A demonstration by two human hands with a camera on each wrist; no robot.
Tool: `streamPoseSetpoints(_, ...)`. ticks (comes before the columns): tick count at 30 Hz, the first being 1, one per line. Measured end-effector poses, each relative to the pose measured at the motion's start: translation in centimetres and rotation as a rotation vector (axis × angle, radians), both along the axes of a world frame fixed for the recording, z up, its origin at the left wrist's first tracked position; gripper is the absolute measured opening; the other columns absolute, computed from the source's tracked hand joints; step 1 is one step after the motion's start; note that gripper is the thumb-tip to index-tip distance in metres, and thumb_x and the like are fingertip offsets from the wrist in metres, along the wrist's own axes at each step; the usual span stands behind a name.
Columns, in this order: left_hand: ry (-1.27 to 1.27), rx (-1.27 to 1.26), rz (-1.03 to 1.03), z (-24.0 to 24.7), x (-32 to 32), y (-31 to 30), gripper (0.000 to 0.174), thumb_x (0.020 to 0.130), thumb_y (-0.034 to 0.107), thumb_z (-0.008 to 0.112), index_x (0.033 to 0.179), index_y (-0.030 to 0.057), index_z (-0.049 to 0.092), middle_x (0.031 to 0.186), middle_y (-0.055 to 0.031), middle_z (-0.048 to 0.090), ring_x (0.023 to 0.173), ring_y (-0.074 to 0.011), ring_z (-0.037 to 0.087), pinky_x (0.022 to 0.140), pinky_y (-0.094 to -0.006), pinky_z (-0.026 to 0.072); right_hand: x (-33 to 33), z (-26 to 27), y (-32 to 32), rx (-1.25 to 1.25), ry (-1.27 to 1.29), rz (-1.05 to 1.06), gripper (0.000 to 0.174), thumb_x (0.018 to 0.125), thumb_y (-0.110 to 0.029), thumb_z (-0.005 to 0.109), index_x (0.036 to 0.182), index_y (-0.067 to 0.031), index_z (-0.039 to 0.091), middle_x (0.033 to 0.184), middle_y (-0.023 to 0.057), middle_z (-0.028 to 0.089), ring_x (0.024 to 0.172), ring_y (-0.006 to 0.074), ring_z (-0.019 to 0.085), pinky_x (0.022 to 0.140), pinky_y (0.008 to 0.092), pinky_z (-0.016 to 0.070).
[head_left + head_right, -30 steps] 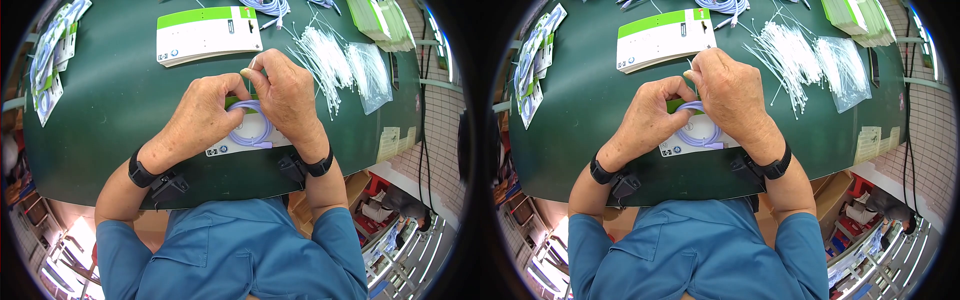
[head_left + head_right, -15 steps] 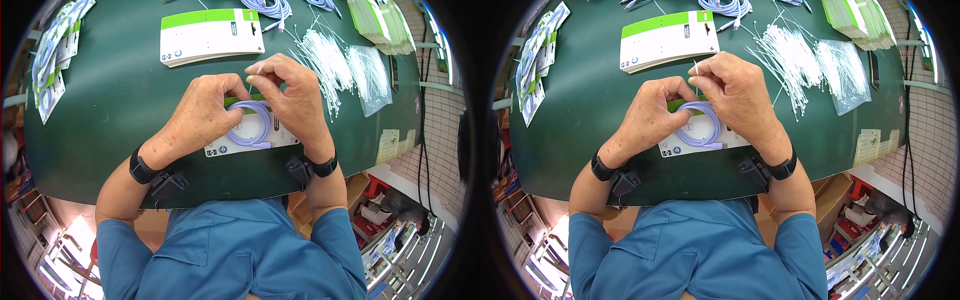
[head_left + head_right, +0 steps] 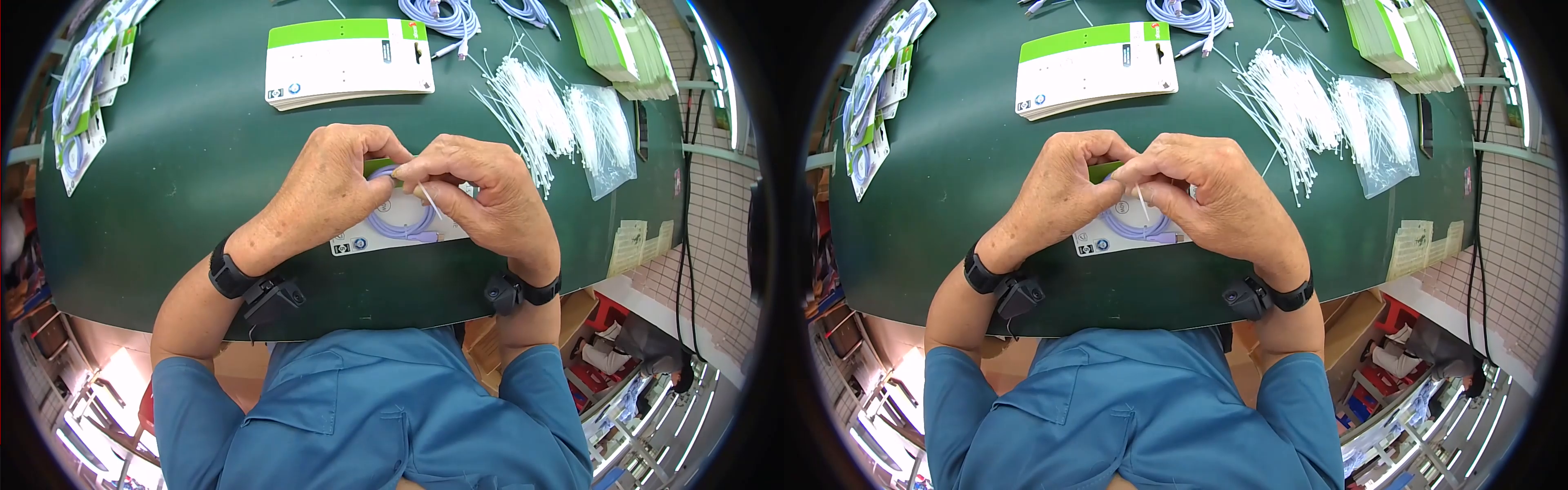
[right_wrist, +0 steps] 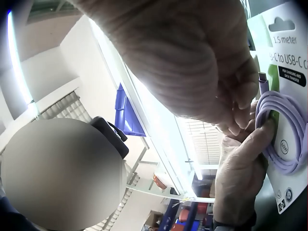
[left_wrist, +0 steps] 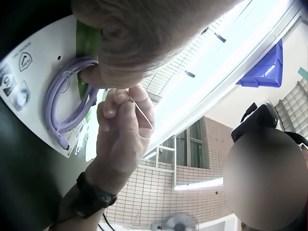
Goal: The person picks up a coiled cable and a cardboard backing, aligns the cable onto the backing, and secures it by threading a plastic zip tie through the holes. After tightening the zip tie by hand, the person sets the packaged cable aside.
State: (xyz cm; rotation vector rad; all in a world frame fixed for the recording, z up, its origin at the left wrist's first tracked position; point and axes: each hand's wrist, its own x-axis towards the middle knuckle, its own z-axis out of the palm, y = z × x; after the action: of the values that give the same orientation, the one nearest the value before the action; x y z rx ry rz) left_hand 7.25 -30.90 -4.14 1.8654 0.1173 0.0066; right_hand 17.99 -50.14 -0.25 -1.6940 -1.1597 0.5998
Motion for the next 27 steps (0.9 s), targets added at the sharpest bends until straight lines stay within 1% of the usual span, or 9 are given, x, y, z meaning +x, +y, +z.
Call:
streamPoseSetpoints(4, -0.021, 0.014, 0.004, 0.1, 0.0, 0.1, 0.023, 0.083, -0.001, 0.067, 0.102, -0.0044, 0.079, 0.087, -0.017, 0.078, 0.077, -0.0198, 0.074, 0.074, -0.0334, 0.0582, 0.2, 0.0, -0.6, -0.013, 0.072, 0.016, 0.023, 0.086, 0.006, 0.077, 0.107, -0.0018, 0.08, 0.089, 0.0074, 0.075, 0.081, 0.0187, 0.07, 0.072, 0.0305, 0.0554)
streamPoseSetpoints(9, -0.066, 0.007, 0.027, 0.7, 0.1, 0.5, 0.023, 0.083, -0.001, 0.067, 0.103, -0.0058, 0.078, 0.088, -0.0173, 0.079, 0.078, -0.0193, 0.074, 0.073, -0.0324, 0.0579, 0.0, -0.3, -0.6, 0.075, 0.025, 0.025, 0.025, 0.084, 0.007, 0.079, 0.106, -0.0032, 0.081, 0.09, 0.0069, 0.074, 0.084, 0.0194, 0.07, 0.075, 0.0316, 0.0555)
streamPoseSetpoints(12, -0.103, -0.013, 0.058, 1.2, 0.1, 0.6, 0.023, 0.083, -0.002, 0.067, 0.103, -0.0063, 0.078, 0.088, -0.0169, 0.078, 0.078, -0.0174, 0.073, 0.072, -0.0315, 0.0575, -0.7, 0.4, -0.4, 0.078, -0.166, -0.071, 0.024, 0.081, 0.007, 0.082, 0.103, -0.0043, 0.081, 0.09, 0.0069, 0.073, 0.083, 0.0198, 0.069, 0.073, 0.0322, 0.0549)
streamPoseSetpoints(13, -0.108, -0.013, 0.062, 1.5, 0.1, 0.7, 0.023, 0.083, -0.002, 0.067, 0.103, -0.0063, 0.078, 0.088, -0.0169, 0.078, 0.078, -0.0174, 0.073, 0.072, -0.0315, 0.0575, -1.0, 0.5, -0.3, 0.079, -0.17, -0.068, 0.024, 0.081, 0.007, 0.082, 0.103, -0.0043, 0.081, 0.09, 0.0069, 0.073, 0.083, 0.0198, 0.069, 0.073, 0.0322, 0.0549)
streamPoseSetpoints(16, 0.023, -0.049, 0.053, 2.5, 0.0, 1.0, 0.02, 0.085, -0.002, 0.071, 0.103, -0.0024, 0.08, 0.094, -0.0061, 0.08, 0.088, -0.0106, 0.072, 0.085, -0.0281, 0.0583, -1.8, 0.5, 0.0, 0.153, -0.303, -0.205, 0.022, 0.081, 0.006, 0.084, 0.099, -0.0064, 0.08, 0.089, 0.0062, 0.073, 0.08, 0.0199, 0.067, 0.069, 0.0323, 0.0523)
streamPoseSetpoints(17, 0.018, -0.05, 0.058, 2.5, -0.1, 1.1, 0.02, 0.085, -0.002, 0.071, 0.103, -0.0024, 0.08, 0.094, -0.0061, 0.08, 0.088, -0.0106, 0.072, 0.085, -0.0281, 0.0583, -1.7, 0.3, 0.1, 0.153, -0.307, -0.199, 0.022, 0.081, 0.006, 0.084, 0.099, -0.0064, 0.08, 0.089, 0.0062, 0.073, 0.08, 0.0199, 0.067, 0.069, 0.0323, 0.0523)
streamPoseSetpoints(20, -0.136, -0.021, 0.09, 2.4, -0.1, 1.3, 0.024, 0.083, -0.003, 0.067, 0.103, -0.0064, 0.079, 0.086, -0.0153, 0.078, 0.077, -0.0151, 0.071, 0.072, -0.0306, 0.0569, -1.4, -0.4, 0.2, 0.317, -0.492, -0.216, 0.024, 0.08, 0.006, 0.085, 0.097, -0.0094, 0.078, 0.091, 0.0061, 0.073, 0.078, 0.0202, 0.064, 0.065, 0.0309, 0.0493)
streamPoseSetpoints(25, -0.169, -0.031, 0.121, 3.3, -0.3, 1.6, 0.024, 0.083, -0.004, 0.066, 0.103, -0.0067, 0.079, 0.087, -0.016, 0.078, 0.077, -0.0163, 0.072, 0.071, -0.0306, 0.057, -1.8, -0.4, 0.5, 0.375, -0.579, -0.242, 0.027, 0.08, 0.007, 0.086, 0.096, -0.0117, 0.075, 0.092, 0.0055, 0.074, 0.076, 0.02, 0.061, 0.065, 0.0298, 0.0473)
streamPoseSetpoints(27, -0.117, -0.009, 0.103, 3.6, -0.4, 1.8, 0.022, 0.083, -0.004, 0.068, 0.102, -0.0043, 0.079, 0.092, -0.0109, 0.079, 0.085, -0.015, 0.074, 0.082, -0.0294, 0.0578, -1.9, -0.4, 0.6, 0.369, -0.585, -0.242, 0.028, 0.079, 0.007, 0.086, 0.095, -0.0118, 0.073, 0.093, 0.0057, 0.074, 0.076, 0.0201, 0.06, 0.065, 0.03, 0.0471)
